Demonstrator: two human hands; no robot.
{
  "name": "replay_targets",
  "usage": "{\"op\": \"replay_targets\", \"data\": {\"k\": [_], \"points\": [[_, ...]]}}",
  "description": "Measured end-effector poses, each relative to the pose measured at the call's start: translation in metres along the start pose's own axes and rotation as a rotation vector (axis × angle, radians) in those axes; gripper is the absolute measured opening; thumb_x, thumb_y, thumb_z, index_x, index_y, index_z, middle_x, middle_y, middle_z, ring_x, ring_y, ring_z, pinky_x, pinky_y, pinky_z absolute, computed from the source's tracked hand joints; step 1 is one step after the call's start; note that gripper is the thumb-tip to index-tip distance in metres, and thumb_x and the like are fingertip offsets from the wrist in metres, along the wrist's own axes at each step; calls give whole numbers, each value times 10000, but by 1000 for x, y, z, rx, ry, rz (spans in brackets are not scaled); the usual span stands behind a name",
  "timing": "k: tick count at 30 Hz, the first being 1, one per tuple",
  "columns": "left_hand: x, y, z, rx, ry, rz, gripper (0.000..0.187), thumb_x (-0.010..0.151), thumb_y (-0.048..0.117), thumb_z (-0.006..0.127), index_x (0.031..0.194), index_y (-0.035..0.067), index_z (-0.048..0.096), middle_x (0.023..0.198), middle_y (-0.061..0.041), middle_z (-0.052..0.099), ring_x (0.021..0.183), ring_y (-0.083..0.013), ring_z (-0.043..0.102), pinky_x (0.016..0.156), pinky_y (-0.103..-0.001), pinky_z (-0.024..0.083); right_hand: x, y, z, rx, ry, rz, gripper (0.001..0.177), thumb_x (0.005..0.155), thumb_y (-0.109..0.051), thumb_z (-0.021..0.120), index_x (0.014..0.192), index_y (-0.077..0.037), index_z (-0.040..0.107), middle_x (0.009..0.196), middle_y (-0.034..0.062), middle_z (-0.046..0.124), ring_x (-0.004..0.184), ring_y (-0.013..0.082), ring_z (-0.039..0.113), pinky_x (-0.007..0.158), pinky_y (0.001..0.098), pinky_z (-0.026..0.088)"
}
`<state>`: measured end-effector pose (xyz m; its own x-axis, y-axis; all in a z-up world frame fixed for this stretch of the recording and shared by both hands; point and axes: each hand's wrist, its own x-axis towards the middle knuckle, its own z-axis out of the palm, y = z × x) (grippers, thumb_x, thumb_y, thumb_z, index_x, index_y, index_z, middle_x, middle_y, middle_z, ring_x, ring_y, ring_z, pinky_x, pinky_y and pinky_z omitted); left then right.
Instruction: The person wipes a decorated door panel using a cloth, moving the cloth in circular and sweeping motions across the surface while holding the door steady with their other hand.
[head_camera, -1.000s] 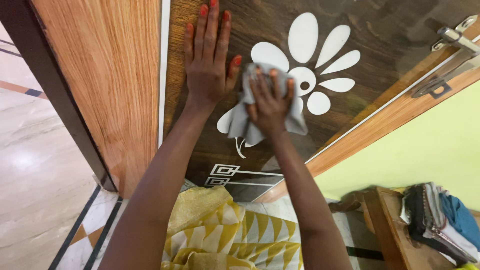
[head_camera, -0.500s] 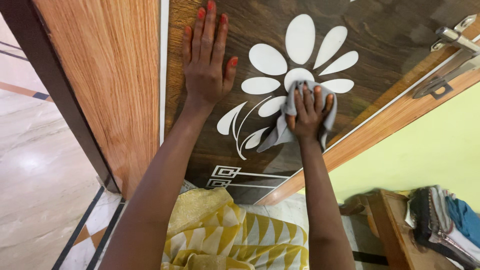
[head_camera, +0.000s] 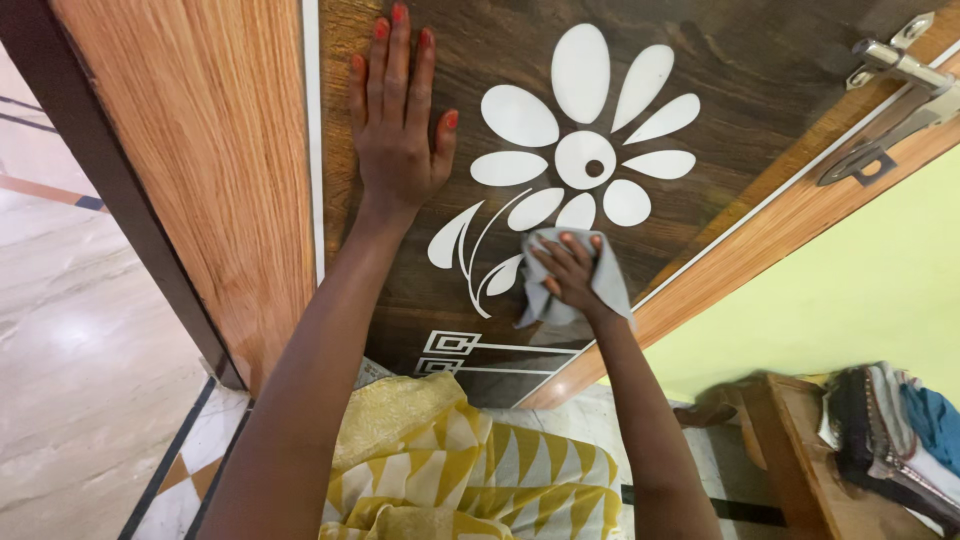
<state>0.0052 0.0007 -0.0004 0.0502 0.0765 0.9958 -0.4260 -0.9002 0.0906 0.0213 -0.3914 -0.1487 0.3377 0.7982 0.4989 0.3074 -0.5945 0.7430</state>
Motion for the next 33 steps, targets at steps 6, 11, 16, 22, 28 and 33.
{"op": "replay_targets", "data": {"k": [6, 11, 16, 22, 28, 33], "points": [[2, 2, 0, 35, -14, -6, 549, 1167, 407, 378, 1620, 95, 378, 1684, -146, 299, 1593, -290, 246, 1341, -502, 159, -15, 25, 2, 73, 21, 256, 582, 972, -498, 561, 1481, -220, 607, 1608, 56, 464, 1556, 304, 240, 1244, 649, 86], [2, 4, -4, 24, -1, -3, 555, 1162, 402, 368, 1618, 86, 388, 1684, -136, 304, 1594, -295, 255, 1351, -496, 167, 46, 45, -45, 114, 161, 426, 601, 1067, -434, 486, 1538, -71, 570, 1645, 155, 449, 1565, 382, 293, 1273, 641, 101], [5, 6, -11, 0, -27, -19, 546, 1166, 388, 364, 1607, 70, 414, 1681, -149, 313, 1594, -303, 264, 1350, -498, 170, 62, 54, -59, 89, 136, 434, 541, 1102, -398, 452, 1519, -88, 602, 1623, 143, 492, 1572, 350, 294, 1282, 612, 112], [6, 6, -11, -4, -27, -19, 555, 1152, 391, 369, 1600, 70, 435, 1675, -154, 322, 1587, -296, 266, 1337, -496, 173, 3, 86, -40, -67, 73, 538, 609, 1082, -446, 446, 1493, -16, 580, 1619, 202, 469, 1558, 392, 279, 1270, 608, 99], [3, 4, -5, 8, -10, -17, 545, 1150, 394, 375, 1592, 82, 439, 1665, -147, 339, 1583, -292, 275, 1330, -499, 189, 38, 109, -67, 46, 316, 663, 574, 1109, -381, 426, 1537, -12, 530, 1646, 175, 426, 1568, 376, 276, 1296, 590, 148], [3, 3, -3, -20, 20, -2, 532, 1163, 387, 374, 1601, 88, 419, 1676, -138, 329, 1588, -290, 266, 1347, -510, 185, 81, 75, -82, 46, 323, 600, 529, 1097, -363, 431, 1526, -86, 569, 1635, 126, 439, 1547, 340, 292, 1284, 566, 177]]}}
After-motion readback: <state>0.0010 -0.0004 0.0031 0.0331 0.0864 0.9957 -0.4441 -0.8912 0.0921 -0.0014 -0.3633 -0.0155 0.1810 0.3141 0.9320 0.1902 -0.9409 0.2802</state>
